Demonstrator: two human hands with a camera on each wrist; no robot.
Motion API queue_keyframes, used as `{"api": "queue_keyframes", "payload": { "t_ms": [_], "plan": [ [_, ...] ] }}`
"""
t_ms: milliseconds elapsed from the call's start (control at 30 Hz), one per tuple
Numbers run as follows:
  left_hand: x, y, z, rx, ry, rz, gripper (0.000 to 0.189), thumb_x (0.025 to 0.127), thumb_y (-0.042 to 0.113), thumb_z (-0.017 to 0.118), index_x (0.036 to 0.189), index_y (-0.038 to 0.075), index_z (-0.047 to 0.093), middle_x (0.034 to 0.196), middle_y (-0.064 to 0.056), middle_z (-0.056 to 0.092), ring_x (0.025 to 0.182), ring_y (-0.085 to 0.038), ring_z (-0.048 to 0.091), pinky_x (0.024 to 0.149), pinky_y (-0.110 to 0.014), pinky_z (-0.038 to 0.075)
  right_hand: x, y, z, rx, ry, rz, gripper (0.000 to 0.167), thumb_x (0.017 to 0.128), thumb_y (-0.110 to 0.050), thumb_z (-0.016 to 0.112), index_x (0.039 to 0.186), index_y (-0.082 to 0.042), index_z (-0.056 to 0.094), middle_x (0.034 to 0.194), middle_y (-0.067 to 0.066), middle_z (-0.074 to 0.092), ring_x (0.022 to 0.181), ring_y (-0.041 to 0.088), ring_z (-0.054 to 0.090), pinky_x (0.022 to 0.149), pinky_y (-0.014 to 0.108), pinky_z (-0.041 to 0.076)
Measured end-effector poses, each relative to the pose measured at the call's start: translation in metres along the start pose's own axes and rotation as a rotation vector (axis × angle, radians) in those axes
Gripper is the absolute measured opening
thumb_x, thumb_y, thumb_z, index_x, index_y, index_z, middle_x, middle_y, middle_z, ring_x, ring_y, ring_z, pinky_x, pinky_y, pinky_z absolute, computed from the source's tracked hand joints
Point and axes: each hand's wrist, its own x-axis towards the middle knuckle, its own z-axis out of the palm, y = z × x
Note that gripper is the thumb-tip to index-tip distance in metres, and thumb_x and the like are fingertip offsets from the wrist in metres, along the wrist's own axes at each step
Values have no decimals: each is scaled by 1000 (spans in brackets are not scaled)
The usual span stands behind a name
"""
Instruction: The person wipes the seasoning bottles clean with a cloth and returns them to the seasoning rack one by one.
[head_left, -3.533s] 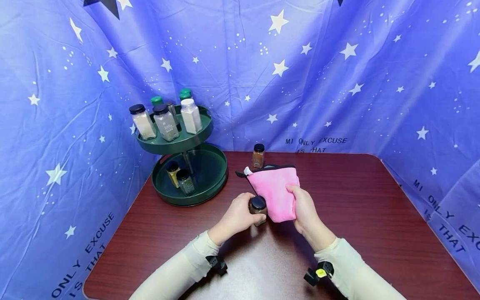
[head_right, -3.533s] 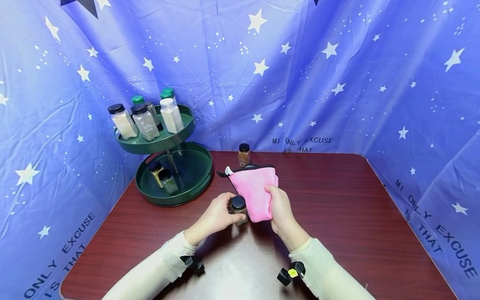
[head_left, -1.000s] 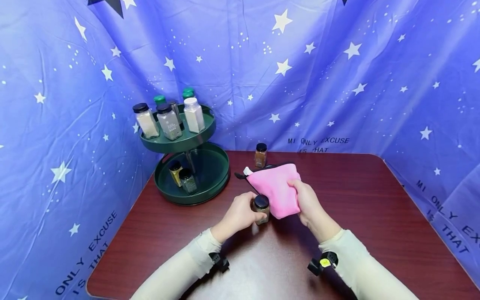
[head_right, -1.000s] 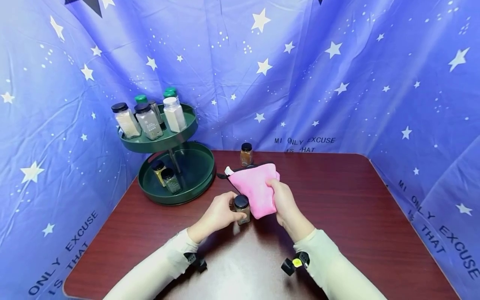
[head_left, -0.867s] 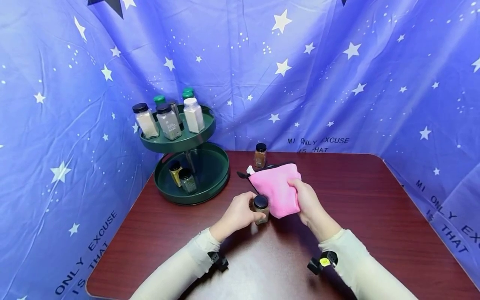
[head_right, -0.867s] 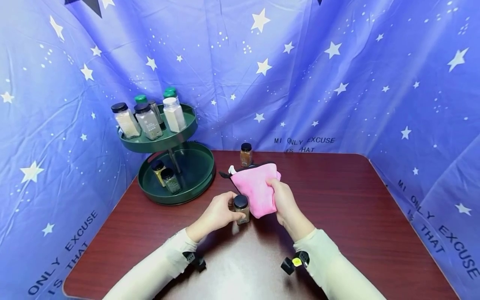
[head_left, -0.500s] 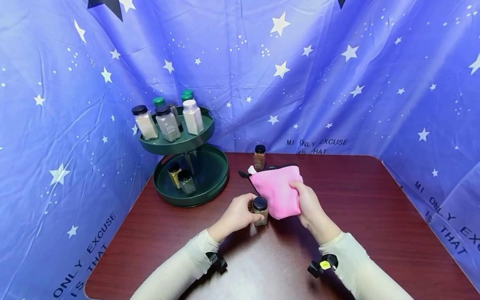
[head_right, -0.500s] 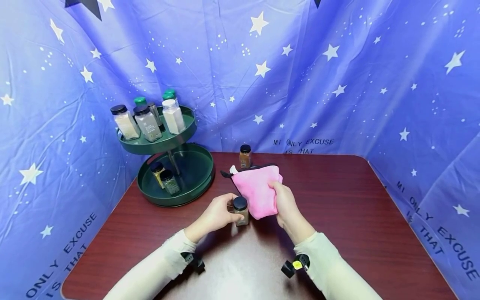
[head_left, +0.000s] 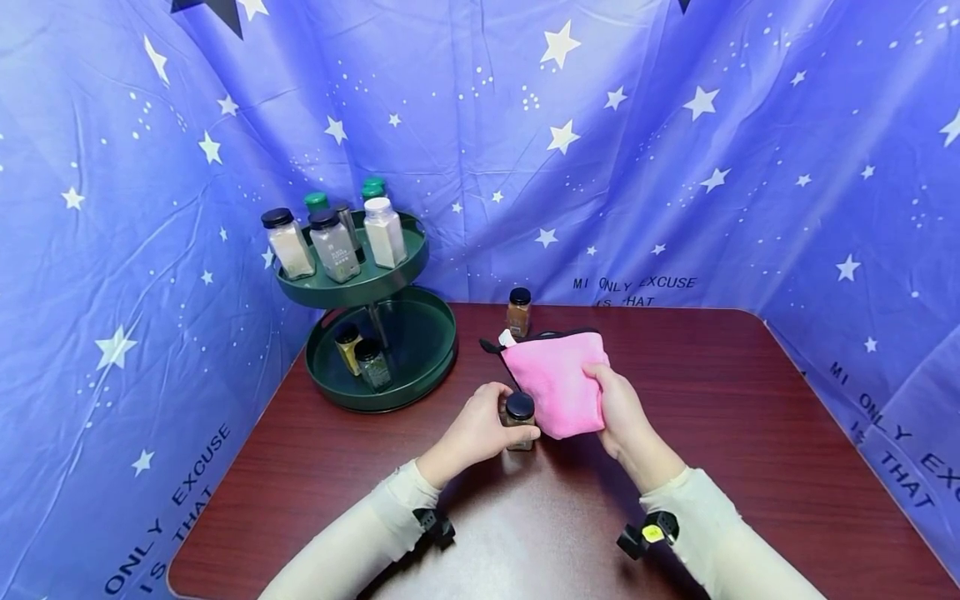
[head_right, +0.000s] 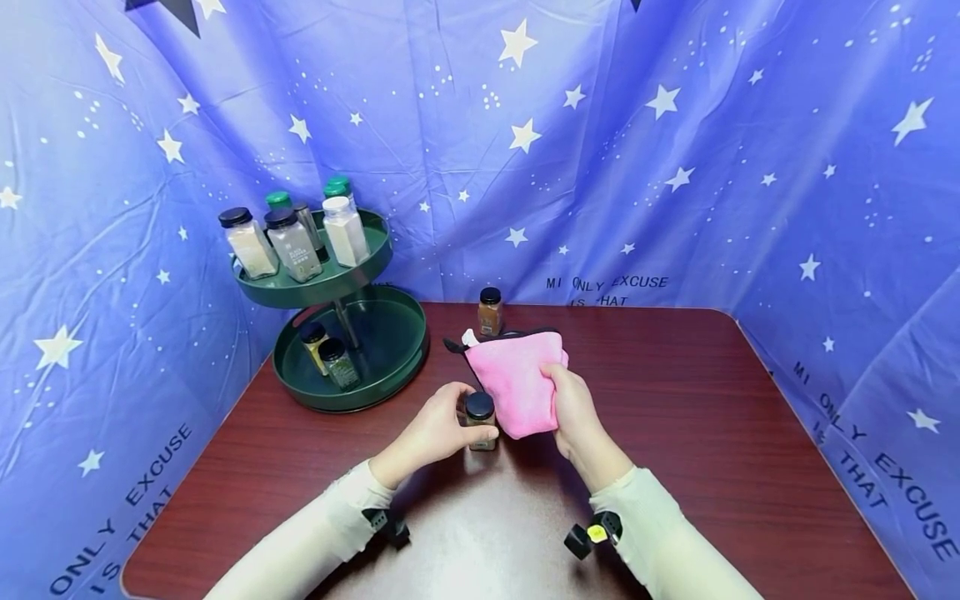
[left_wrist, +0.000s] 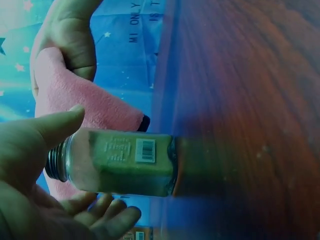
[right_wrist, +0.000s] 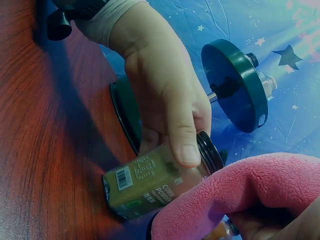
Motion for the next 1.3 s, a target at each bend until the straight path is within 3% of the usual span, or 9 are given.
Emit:
{"api": "queue_keyframes", "payload": {
  "t_ms": [133, 300, 500, 667, 1133, 1300],
  "plan": [
    [-4, 1, 5, -3, 56, -75, 69, 74, 57, 87, 109, 7, 55, 101, -5, 57, 91, -16, 58, 80, -31, 51, -1, 1, 0, -8, 1, -1, 21, 106, -20, 41, 93, -13, 57, 73, -5, 67, 64, 10, 67, 60, 28, 56],
    [-5, 4, 7, -24, 86, -88, 62, 74, 53, 88, 102, 9, 55, 91, -2, 60, 85, -13, 57, 75, -29, 49, -1, 2, -1, -12, 7, -7, 20, 105, -20, 40, 95, -13, 56, 74, -5, 68, 65, 9, 67, 61, 28, 56],
    [-2, 4, 4, 4, 83, -27, 49, 77, 41, 88, 102, 8, 61, 86, 2, 63, 81, -12, 58, 72, -27, 49, -1, 4, -1, -6, 12, -6, 19, 105, -20, 40, 96, -12, 55, 74, -5, 67, 66, 9, 67, 61, 28, 56],
    [0, 3, -1, 35, 60, 24, 42, 77, 32, 86, 104, 7, 65, 92, 1, 67, 82, -12, 61, 74, -27, 50, -1, 5, -1, -5, 13, -6, 20, 106, -19, 40, 95, -12, 56, 74, -5, 67, 65, 10, 66, 61, 28, 56],
    [1, 2, -5, -5, -39, 65, 41, 73, 19, 81, 110, 10, 65, 101, 0, 71, 90, -13, 64, 83, -28, 52, -6, 5, 8, -42, 7, -48, 23, 105, -18, 42, 90, -13, 59, 70, -4, 67, 63, 10, 66, 58, 28, 55],
    [0, 2, -6, 12, -37, 63, 49, 75, 22, 84, 116, 6, 63, 108, -5, 70, 98, -17, 65, 88, -31, 53, -7, 7, 11, -52, -2, -59, 22, 104, -18, 44, 89, -12, 60, 70, -2, 67, 62, 11, 67, 57, 29, 56]
  ]
}}
